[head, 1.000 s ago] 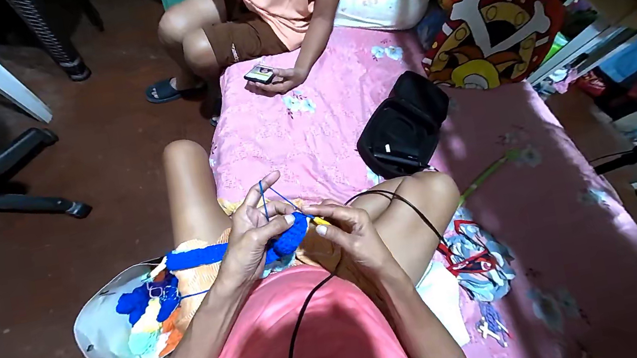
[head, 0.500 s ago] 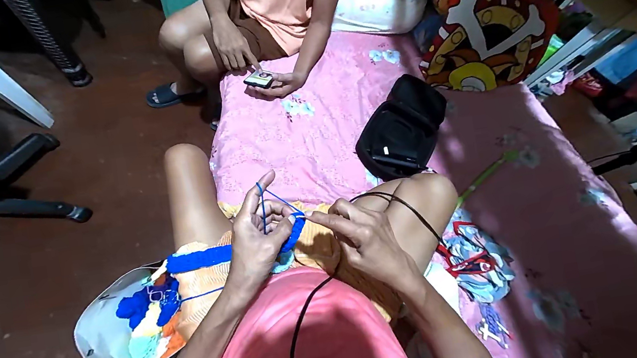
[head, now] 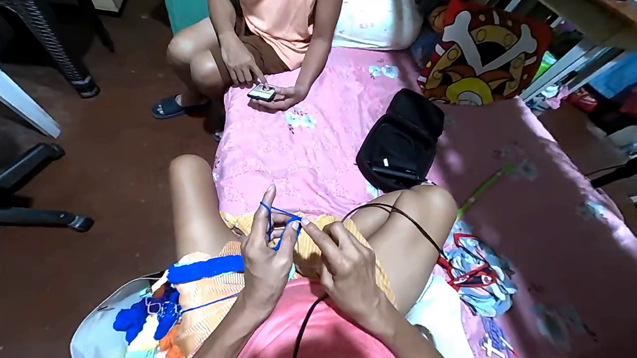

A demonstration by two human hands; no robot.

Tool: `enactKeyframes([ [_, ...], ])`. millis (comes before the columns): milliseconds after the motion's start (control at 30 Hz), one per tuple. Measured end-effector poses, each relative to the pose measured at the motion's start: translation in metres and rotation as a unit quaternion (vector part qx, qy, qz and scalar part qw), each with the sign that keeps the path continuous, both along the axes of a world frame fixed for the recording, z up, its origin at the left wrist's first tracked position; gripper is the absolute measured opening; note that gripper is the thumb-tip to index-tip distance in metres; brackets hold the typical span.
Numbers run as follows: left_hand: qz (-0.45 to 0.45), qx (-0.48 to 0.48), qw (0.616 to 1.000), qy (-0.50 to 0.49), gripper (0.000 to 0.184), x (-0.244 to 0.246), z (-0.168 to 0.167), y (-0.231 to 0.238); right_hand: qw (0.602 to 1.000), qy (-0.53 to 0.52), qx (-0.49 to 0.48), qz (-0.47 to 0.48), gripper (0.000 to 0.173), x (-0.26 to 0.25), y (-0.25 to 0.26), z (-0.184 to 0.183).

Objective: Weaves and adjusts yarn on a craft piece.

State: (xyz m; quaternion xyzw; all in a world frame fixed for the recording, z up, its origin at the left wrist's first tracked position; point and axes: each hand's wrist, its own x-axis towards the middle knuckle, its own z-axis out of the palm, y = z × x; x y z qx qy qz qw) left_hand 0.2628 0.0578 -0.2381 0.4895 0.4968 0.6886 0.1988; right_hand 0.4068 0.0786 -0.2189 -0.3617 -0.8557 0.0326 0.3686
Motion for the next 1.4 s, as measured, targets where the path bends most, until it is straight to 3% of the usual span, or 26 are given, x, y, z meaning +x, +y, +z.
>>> enactKeyframes([
  [100,0.002,0.0,1.0,-0.005,0.065,0.003,-0.002,0.0,0.997,0.031,-0.069,0.012,0.048,-0.003,-0.001,0.0],
  [167,-0.002,0.001,1.0,-0.007,0.065,0.004,-0.001,0.0,0.976,0.101,-0.185,0.054,0.043,-0.004,0.004,0.002],
  [233,-0.028,-0.007,0.999,-0.033,0.067,0.003,0.003,-0.001,0.904,0.23,-0.34,0.123,0.038,-0.007,0.011,0.003],
  [300,-0.058,-0.031,0.995,-0.072,0.07,-0.001,0.009,-0.002,0.844,0.315,-0.402,0.163,0.04,-0.011,0.016,0.002],
  [333,-0.067,-0.049,0.993,-0.085,0.072,-0.004,0.013,-0.003,0.851,0.313,-0.387,0.169,0.041,-0.01,0.018,0.0],
  [367,-0.074,-0.071,0.991,-0.091,0.073,-0.009,0.017,-0.004,0.882,0.282,-0.34,0.161,0.039,-0.008,0.02,-0.004],
  [433,-0.071,-0.105,0.989,-0.076,0.07,-0.016,0.021,-0.004,0.966,0.163,-0.165,0.111,0.032,-0.003,0.024,-0.01],
  [467,-0.063,-0.116,0.989,-0.062,0.068,-0.018,0.021,-0.005,0.988,0.104,-0.076,0.084,0.029,-0.001,0.025,-0.009],
  [533,-0.047,-0.132,0.99,-0.029,0.065,-0.02,0.019,-0.004,0.998,0.024,0.037,0.049,0.026,0.003,0.026,-0.002],
  [633,-0.04,-0.142,0.989,-0.014,0.062,-0.019,0.016,-0.003,0.996,-0.021,0.069,0.059,0.023,0.011,0.03,0.008],
  [733,-0.082,-0.145,0.984,-0.065,0.062,-0.018,0.018,-0.003,0.986,0.02,-0.106,0.125,0.024,0.023,0.039,0.015],
  [833,-0.12,-0.13,0.977,-0.118,0.063,-0.018,0.02,-0.001,0.897,0.151,-0.378,0.172,0.026,0.027,0.045,0.015],
  [900,-0.119,-0.122,0.976,-0.133,0.064,-0.017,0.019,0.001,0.862,0.194,-0.43,0.184,0.026,0.026,0.046,0.011],
  [967,-0.111,-0.114,0.979,-0.126,0.064,-0.017,0.016,0.001,0.911,0.144,-0.347,0.171,0.024,0.028,0.045,0.007],
  [1033,-0.086,-0.102,0.988,-0.071,0.064,-0.016,0.011,-0.001,0.972,0.069,-0.185,0.13,0.025,0.026,0.04,0.006],
  [1100,-0.045,-0.077,0.996,0.028,0.06,-0.013,0.005,-0.001,0.995,0.009,-0.055,0.079,0.026,0.02,0.03,0.01],
  [1167,0.013,-0.03,0.987,0.156,0.054,-0.005,-0.003,-0.001,0.999,-0.019,-0.011,0.041,0.026,0.011,0.017,0.011],
  [1233,0.038,0.008,0.977,0.207,0.051,0.002,-0.007,-0.002,0.997,0.014,-0.064,0.04,0.027,0.005,0.012,0.009],
  [1300,0.014,0.003,0.992,0.128,0.062,0.004,-0.005,-0.001,0.969,0.117,-0.205,0.077,0.027,0.004,0.013,0.008],
  [1400,-0.069,-0.035,0.994,-0.08,0.089,0.001,0.011,-0.001,0.852,0.31,-0.398,0.142,0.031,-0.001,0.015,0.005],
])
